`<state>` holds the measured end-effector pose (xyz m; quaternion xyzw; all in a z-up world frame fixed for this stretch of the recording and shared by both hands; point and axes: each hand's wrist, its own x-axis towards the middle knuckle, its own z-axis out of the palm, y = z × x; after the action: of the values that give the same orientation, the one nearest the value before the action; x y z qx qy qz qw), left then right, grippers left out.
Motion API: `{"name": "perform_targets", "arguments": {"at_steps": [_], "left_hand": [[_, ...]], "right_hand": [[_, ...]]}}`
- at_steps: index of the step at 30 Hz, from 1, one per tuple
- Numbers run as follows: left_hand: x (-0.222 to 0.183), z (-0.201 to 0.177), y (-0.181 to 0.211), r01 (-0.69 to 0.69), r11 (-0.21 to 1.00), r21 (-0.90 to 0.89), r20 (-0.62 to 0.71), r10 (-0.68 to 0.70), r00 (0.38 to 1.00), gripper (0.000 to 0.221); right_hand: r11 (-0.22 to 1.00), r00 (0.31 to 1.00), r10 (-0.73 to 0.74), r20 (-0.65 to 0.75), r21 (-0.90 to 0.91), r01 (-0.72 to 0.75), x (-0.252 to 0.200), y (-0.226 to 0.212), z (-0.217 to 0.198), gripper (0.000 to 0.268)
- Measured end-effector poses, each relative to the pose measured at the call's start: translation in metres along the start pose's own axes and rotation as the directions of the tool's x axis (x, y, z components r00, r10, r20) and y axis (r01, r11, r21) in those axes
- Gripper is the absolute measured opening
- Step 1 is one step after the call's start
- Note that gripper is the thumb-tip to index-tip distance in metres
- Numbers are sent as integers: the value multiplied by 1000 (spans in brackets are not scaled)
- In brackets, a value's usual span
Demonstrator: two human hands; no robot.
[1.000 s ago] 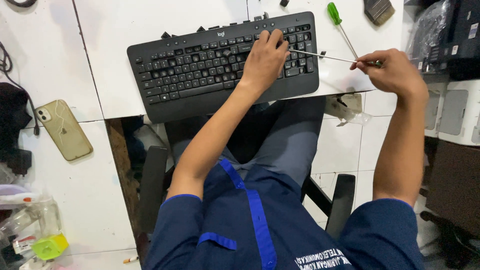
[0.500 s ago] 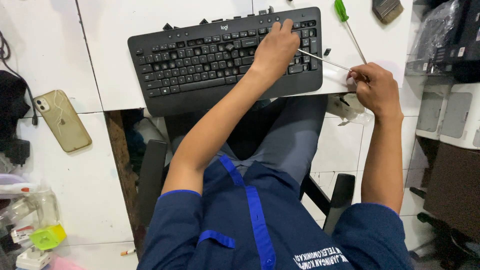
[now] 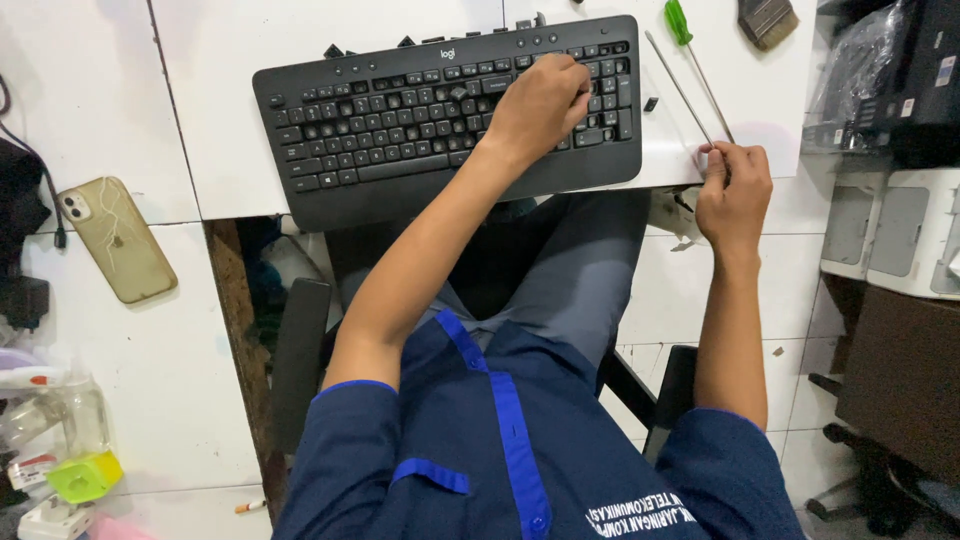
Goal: Attaching individual keycaps to a computer keyboard by hand and occasionally using a screwdriver.
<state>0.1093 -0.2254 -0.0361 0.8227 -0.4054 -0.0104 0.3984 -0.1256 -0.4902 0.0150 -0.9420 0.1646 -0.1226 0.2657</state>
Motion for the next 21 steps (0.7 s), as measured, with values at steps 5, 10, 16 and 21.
{"name": "perform_targets", "arguments": {"at_steps": [5, 10, 16, 21], "left_hand": [[-42, -42, 26, 11, 985, -173, -95, -28, 995, 8], [-122, -75, 59, 47, 969, -243, -169, -90, 981, 9], [-174, -100, 66, 268, 875, -402, -229, -380, 896, 10], [-181, -109, 40, 253, 870, -423, -345, -413, 843, 15]], "right_hand": [[987, 984, -87, -157, -144, 64, 2, -7, 29, 22], [923, 963, -204, -178, -361, 129, 9, -8, 44, 19], [902, 950, -221, -220, -417, 113, 14, -21, 41, 18], [920, 914, -389, -118, 12, 393, 22, -124, 33, 21]]}}
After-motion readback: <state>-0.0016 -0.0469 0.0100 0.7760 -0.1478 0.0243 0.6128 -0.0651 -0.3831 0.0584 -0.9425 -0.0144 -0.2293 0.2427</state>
